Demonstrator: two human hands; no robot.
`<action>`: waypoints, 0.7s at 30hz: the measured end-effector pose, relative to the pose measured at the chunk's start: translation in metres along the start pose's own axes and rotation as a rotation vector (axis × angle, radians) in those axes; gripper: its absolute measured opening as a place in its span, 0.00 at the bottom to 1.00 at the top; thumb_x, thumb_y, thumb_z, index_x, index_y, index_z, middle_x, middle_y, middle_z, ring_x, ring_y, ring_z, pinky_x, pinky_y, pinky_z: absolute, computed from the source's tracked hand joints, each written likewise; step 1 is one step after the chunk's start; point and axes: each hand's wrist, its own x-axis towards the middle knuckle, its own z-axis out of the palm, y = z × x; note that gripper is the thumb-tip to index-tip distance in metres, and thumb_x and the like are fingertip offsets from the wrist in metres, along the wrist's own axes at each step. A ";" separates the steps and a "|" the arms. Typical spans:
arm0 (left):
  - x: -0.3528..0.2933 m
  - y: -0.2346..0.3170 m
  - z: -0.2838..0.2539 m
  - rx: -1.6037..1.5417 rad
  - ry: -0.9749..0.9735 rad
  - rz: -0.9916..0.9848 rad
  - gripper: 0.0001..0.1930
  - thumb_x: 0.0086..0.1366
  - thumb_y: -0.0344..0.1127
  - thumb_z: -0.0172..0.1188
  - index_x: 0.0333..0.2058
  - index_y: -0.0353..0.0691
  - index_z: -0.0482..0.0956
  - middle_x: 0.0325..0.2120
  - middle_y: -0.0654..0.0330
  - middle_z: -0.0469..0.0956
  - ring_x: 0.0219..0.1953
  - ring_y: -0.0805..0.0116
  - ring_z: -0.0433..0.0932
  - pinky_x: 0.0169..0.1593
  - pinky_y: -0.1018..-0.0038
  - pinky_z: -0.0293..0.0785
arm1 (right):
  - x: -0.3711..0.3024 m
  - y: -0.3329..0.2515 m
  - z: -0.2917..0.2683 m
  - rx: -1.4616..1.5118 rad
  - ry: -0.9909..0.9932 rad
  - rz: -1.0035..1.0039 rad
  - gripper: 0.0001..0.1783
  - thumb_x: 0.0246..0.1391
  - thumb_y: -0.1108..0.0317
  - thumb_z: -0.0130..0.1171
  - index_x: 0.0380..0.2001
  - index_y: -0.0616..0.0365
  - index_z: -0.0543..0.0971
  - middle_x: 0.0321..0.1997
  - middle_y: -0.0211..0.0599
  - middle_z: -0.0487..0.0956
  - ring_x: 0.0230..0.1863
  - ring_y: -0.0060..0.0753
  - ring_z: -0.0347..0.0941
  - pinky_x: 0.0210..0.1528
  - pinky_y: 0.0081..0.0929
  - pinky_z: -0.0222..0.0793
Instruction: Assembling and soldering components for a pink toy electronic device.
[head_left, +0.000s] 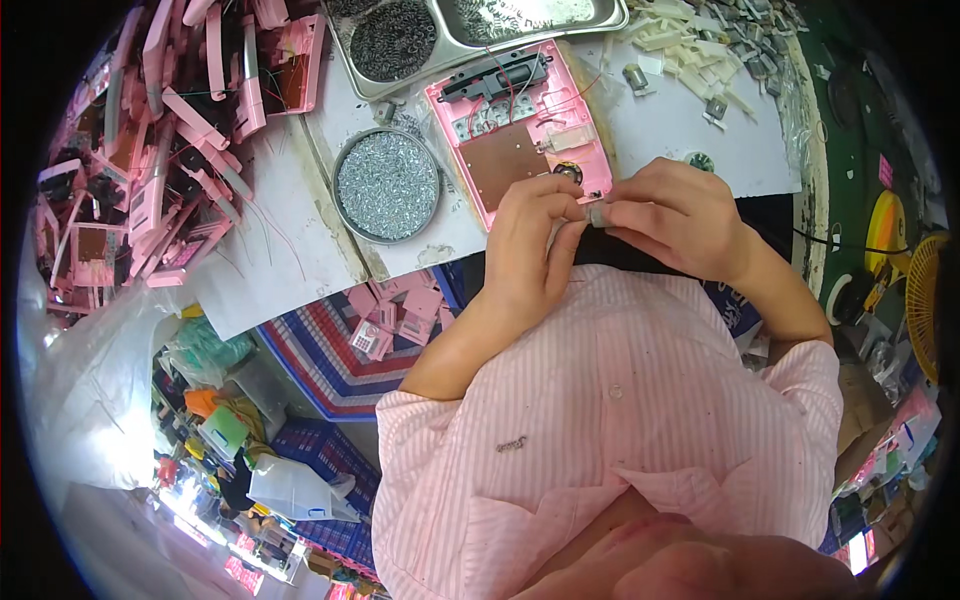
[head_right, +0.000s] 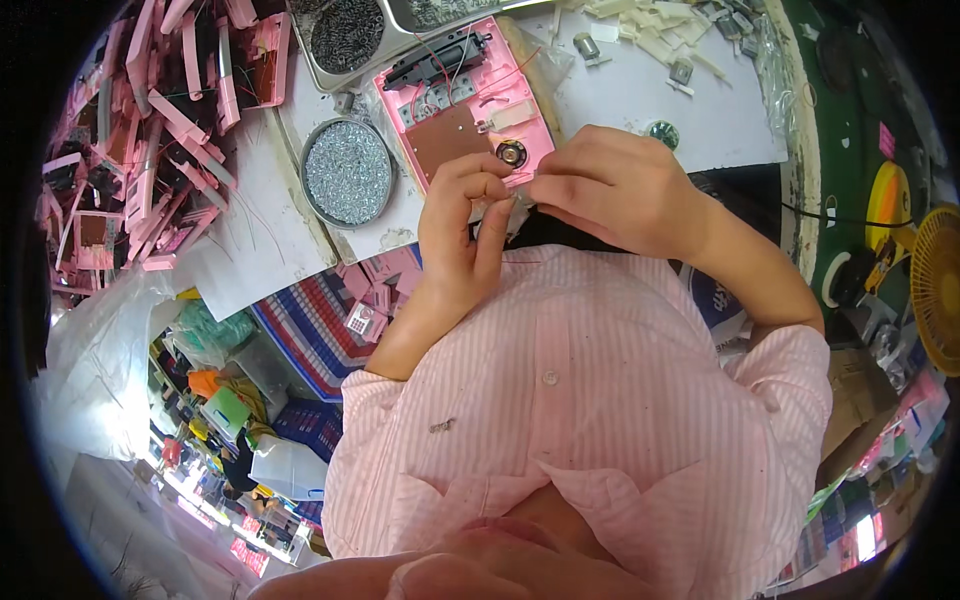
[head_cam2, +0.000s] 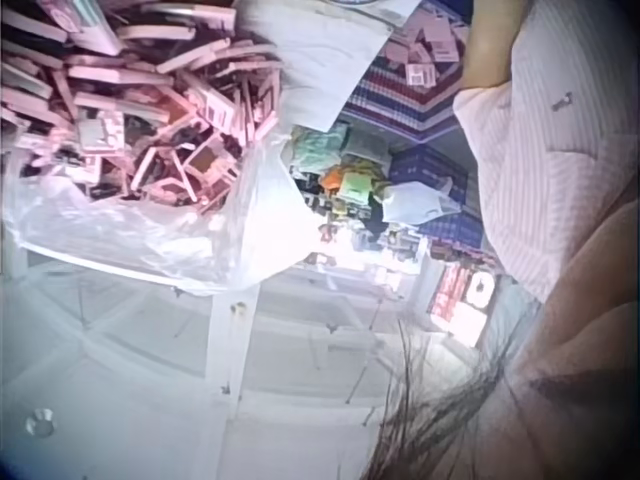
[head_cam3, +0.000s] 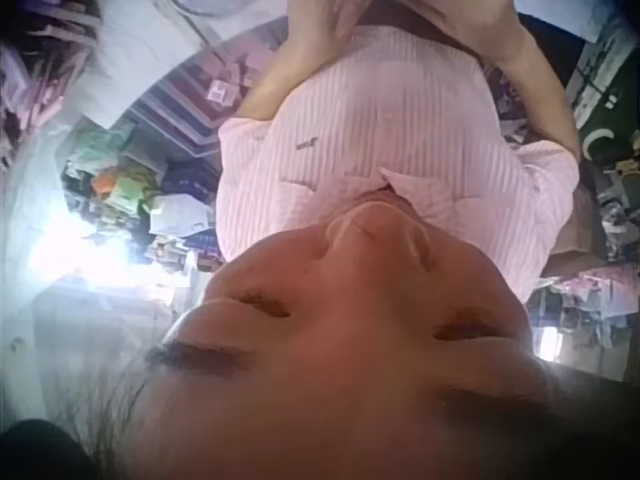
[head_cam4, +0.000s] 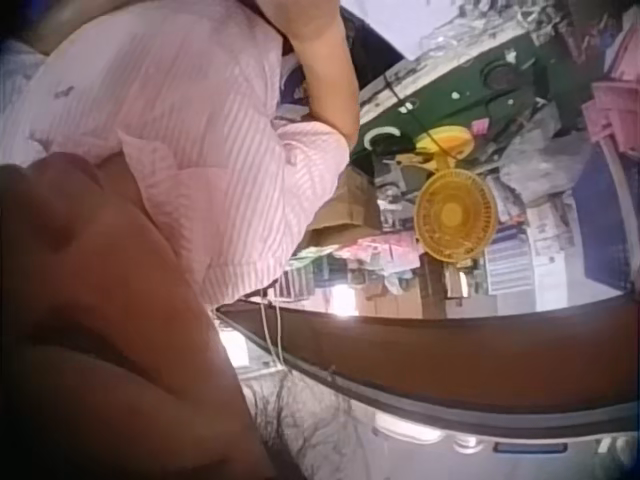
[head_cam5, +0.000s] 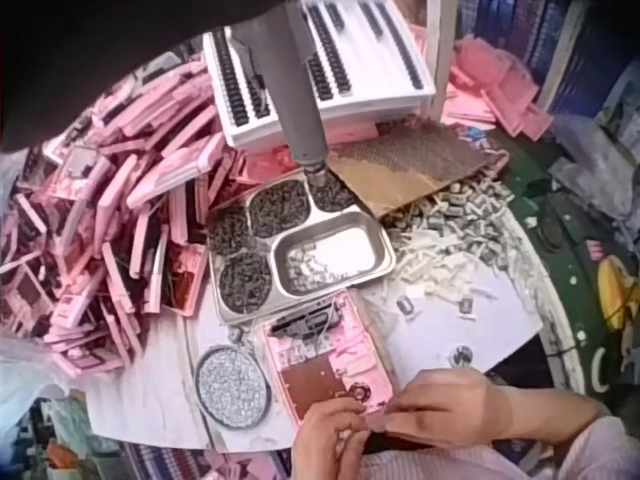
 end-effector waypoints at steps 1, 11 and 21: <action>0.001 0.000 0.002 0.077 0.035 0.045 0.10 0.59 0.20 0.63 0.40 0.34 0.77 0.41 0.50 0.77 0.45 0.58 0.77 0.51 0.68 0.74 | 0.000 0.002 0.000 -0.013 -0.006 0.011 0.17 0.42 0.73 0.74 0.38 0.58 0.83 0.37 0.36 0.82 0.34 0.38 0.79 0.34 0.29 0.77; 0.053 -0.042 -0.015 0.713 0.133 -0.025 0.19 0.51 0.43 0.73 0.40 0.42 0.83 0.39 0.57 0.73 0.45 0.55 0.71 0.52 0.58 0.60 | -0.011 0.011 -0.005 -0.040 0.077 0.020 0.18 0.41 0.79 0.73 0.38 0.60 0.81 0.40 0.40 0.83 0.34 0.41 0.79 0.34 0.30 0.77; 0.067 -0.036 0.000 0.815 0.139 -0.010 0.16 0.50 0.44 0.73 0.36 0.46 0.86 0.38 0.61 0.71 0.45 0.59 0.68 0.50 0.57 0.55 | -0.024 0.014 -0.005 -0.057 0.221 0.018 0.20 0.39 0.83 0.72 0.39 0.60 0.81 0.44 0.43 0.83 0.35 0.42 0.80 0.35 0.29 0.76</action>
